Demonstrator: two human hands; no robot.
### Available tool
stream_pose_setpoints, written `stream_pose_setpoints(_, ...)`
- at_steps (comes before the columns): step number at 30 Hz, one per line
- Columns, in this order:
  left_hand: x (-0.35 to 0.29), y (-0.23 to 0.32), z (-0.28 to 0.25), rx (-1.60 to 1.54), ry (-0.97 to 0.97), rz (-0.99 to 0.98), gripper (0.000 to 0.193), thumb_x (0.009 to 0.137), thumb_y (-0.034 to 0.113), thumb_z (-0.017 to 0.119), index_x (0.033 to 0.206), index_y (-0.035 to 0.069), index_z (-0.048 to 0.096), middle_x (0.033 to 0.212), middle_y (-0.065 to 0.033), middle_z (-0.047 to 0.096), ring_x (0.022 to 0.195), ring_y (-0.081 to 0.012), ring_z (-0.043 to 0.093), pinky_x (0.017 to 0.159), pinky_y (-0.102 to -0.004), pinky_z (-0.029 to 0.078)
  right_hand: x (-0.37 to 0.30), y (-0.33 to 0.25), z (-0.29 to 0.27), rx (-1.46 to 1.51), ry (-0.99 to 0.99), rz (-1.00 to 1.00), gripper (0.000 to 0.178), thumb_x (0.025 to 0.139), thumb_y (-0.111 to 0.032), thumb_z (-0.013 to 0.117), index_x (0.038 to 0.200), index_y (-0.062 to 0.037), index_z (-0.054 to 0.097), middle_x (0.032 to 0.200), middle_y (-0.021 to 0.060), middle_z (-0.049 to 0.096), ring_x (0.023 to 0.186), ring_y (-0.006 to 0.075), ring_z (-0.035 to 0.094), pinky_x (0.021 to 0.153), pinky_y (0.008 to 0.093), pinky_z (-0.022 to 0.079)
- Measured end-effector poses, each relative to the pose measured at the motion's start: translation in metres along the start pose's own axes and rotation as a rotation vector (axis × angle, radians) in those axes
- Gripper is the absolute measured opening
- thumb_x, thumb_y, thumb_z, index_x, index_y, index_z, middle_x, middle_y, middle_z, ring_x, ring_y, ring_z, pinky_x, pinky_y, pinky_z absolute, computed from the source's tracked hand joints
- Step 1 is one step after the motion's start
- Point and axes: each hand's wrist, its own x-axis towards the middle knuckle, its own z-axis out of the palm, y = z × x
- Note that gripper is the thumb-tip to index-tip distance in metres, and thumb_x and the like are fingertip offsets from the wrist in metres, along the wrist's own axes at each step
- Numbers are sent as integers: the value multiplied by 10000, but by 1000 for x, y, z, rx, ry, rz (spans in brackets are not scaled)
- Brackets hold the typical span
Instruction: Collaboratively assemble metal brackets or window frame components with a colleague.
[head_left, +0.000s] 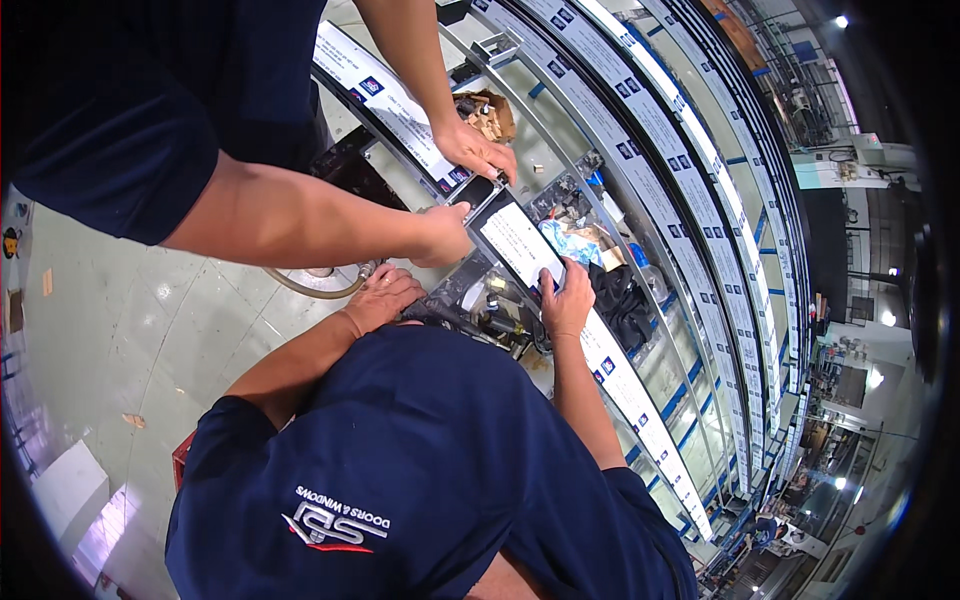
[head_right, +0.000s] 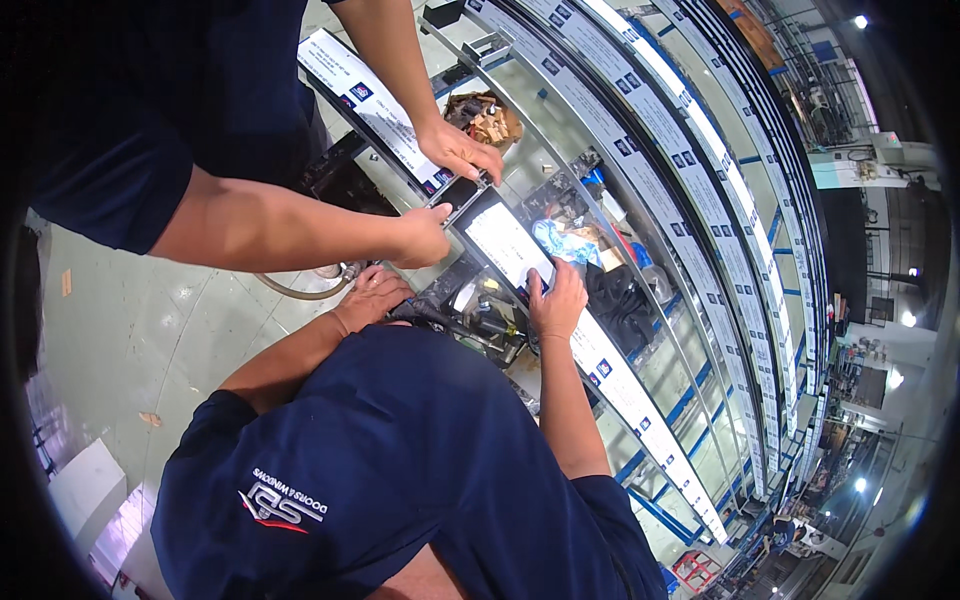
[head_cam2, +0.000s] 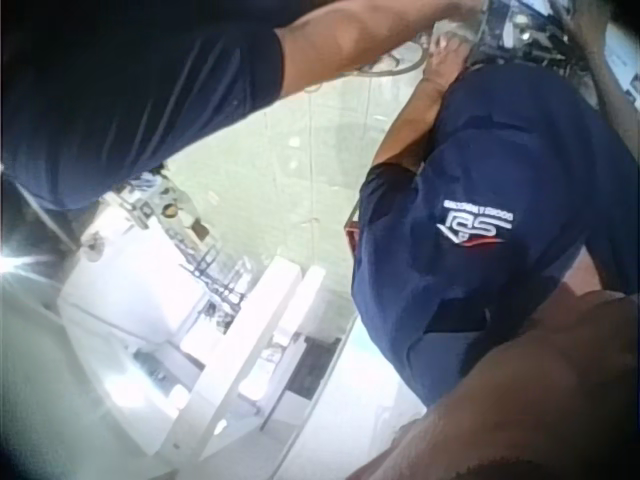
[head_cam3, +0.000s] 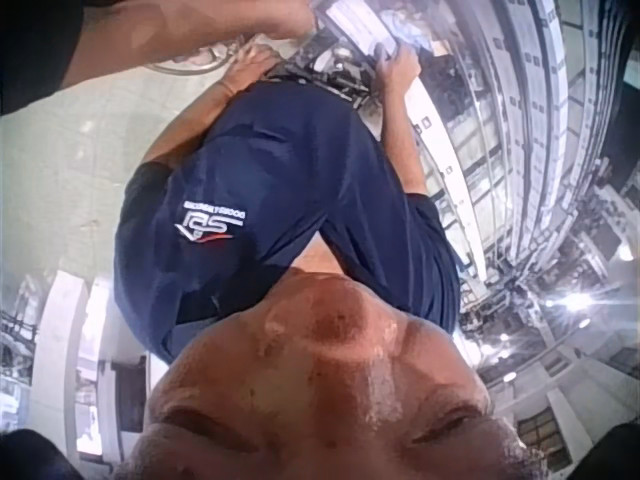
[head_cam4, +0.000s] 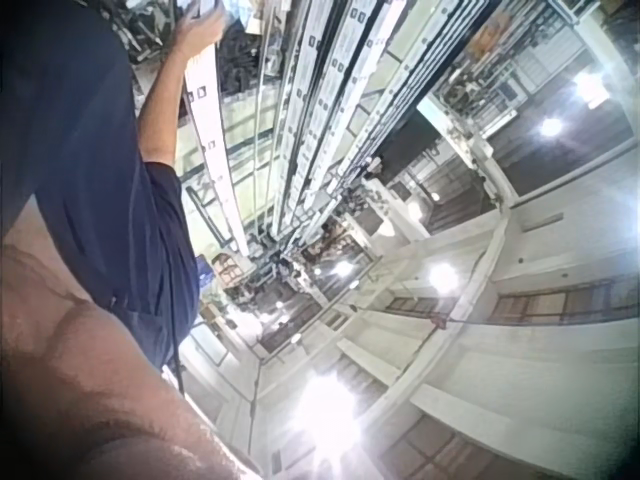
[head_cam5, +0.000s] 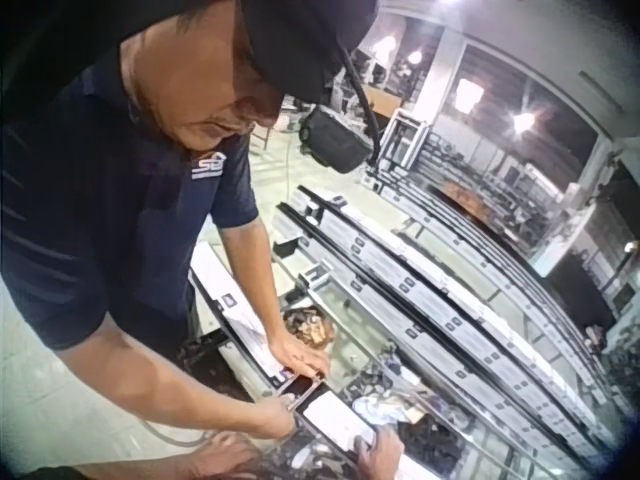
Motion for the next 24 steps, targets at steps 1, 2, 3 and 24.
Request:
stream_pose_setpoints(1, 0, -1, 1, 6, 4, 2, 621, 926, 546, 706, 1373, 122, 631, 1400, -68, 575, 1446, -255, 423, 1247, -517, 185, 0, 0, 0, 1, 1, -2, 521, 960, -443, 711, 1365, -131, 615, 1283, 125, 653, 1220, 345, 599, 1046, 473, 421)
stream_pose_setpoints(2, 0, -1, 2, 1, 1, 0, 619, 926, 549, 703, 1371, 124, 632, 1399, -66, 576, 1446, -256, 421, 1245, -516, 188, 0, 0, 0, 2, 2, -4, 521, 960, -443, 711, 1365, -130, 615, 1285, 126, 653, 1220, 346, 600, 1045, 474, 421)
stream_pose_setpoints(3, 0, -2, 3, -4, -2, -2, 618, 926, 551, 701, 1370, 127, 633, 1398, -65, 576, 1446, -256, 419, 1243, -515, 191, 0, 0, 0, 3, -4, 1, 520, 960, -443, 710, 1363, -129, 616, 1284, 127, 653, 1219, 347, 600, 1044, 474, 421)
stream_pose_setpoints(24, -1, 2, 2, 77, 157, 54, 603, 922, 586, 703, 1296, 118, 638, 1282, -56, 600, 1323, -275, 513, 1221, -495, 303, -2, 4, 5, -37, 20, -3, 533, 974, -469, 691, 1359, -106, 629, 1313, 139, 652, 1245, 351, 602, 1046, 488, 426)
